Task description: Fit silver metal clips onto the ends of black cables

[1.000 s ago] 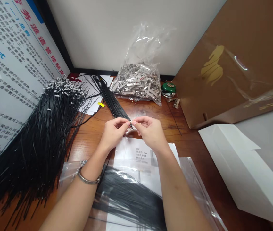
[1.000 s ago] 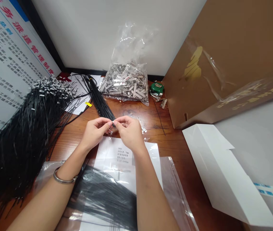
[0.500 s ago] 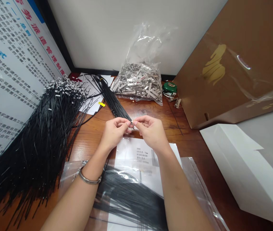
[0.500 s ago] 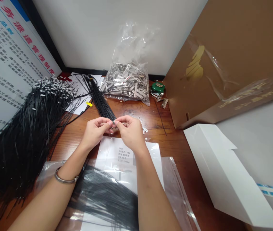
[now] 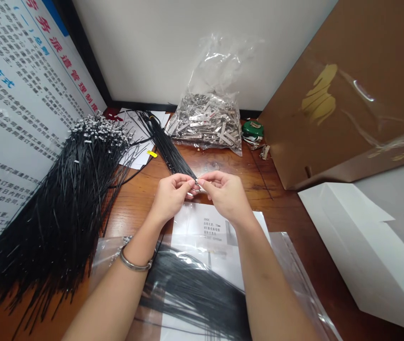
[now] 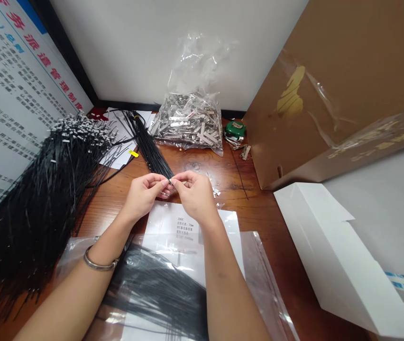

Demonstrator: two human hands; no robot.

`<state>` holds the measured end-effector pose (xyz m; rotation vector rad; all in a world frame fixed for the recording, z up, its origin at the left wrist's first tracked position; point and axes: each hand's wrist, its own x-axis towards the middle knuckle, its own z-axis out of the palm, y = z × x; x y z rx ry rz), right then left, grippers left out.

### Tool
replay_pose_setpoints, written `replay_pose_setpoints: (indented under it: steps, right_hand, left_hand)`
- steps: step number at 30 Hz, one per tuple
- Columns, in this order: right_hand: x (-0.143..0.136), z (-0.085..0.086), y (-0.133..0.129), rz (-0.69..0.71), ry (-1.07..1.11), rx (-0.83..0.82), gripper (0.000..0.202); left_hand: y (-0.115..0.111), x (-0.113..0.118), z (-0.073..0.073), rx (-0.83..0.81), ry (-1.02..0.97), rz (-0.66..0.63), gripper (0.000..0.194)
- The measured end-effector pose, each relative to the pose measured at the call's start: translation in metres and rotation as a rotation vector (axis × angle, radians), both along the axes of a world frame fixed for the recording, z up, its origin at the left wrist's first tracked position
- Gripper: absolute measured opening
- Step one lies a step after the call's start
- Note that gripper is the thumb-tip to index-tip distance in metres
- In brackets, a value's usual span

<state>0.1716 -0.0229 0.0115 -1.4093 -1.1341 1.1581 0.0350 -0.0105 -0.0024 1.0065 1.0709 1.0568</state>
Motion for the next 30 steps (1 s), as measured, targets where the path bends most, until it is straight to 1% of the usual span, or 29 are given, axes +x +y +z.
replay_pose_setpoints:
  steps: [7,12,20,24,30]
  right_hand:
    - [0.0003,-0.0004,-0.0004,0.031,0.006,-0.005,0.018]
    - [-0.0001,-0.0009,0.0004,0.017,0.021,-0.022,0.017]
    - [-0.0033,0.0040,-0.0019,-0.023,0.089,0.004,0.024]
    - [-0.0033,0.0033,-0.0016,-0.023,0.052,0.008,0.022]
    - [-0.0018,-0.0026,-0.0015,-0.042,-0.035,0.025,0.019]
  left_hand:
    - [-0.0002,-0.0003,-0.0008,0.019,0.003,-0.006,0.019]
    - [-0.0002,-0.0001,-0.0021,0.021,0.004,-0.002,0.021]
    - [0.0013,0.0002,0.0058,-0.001,-0.024,0.031,0.031]
    - [0.0018,-0.0006,0.0058,0.005,-0.021,0.025,0.036]
    - [0.0008,-0.0015,0.0049,0.010,-0.013,0.006,0.034]
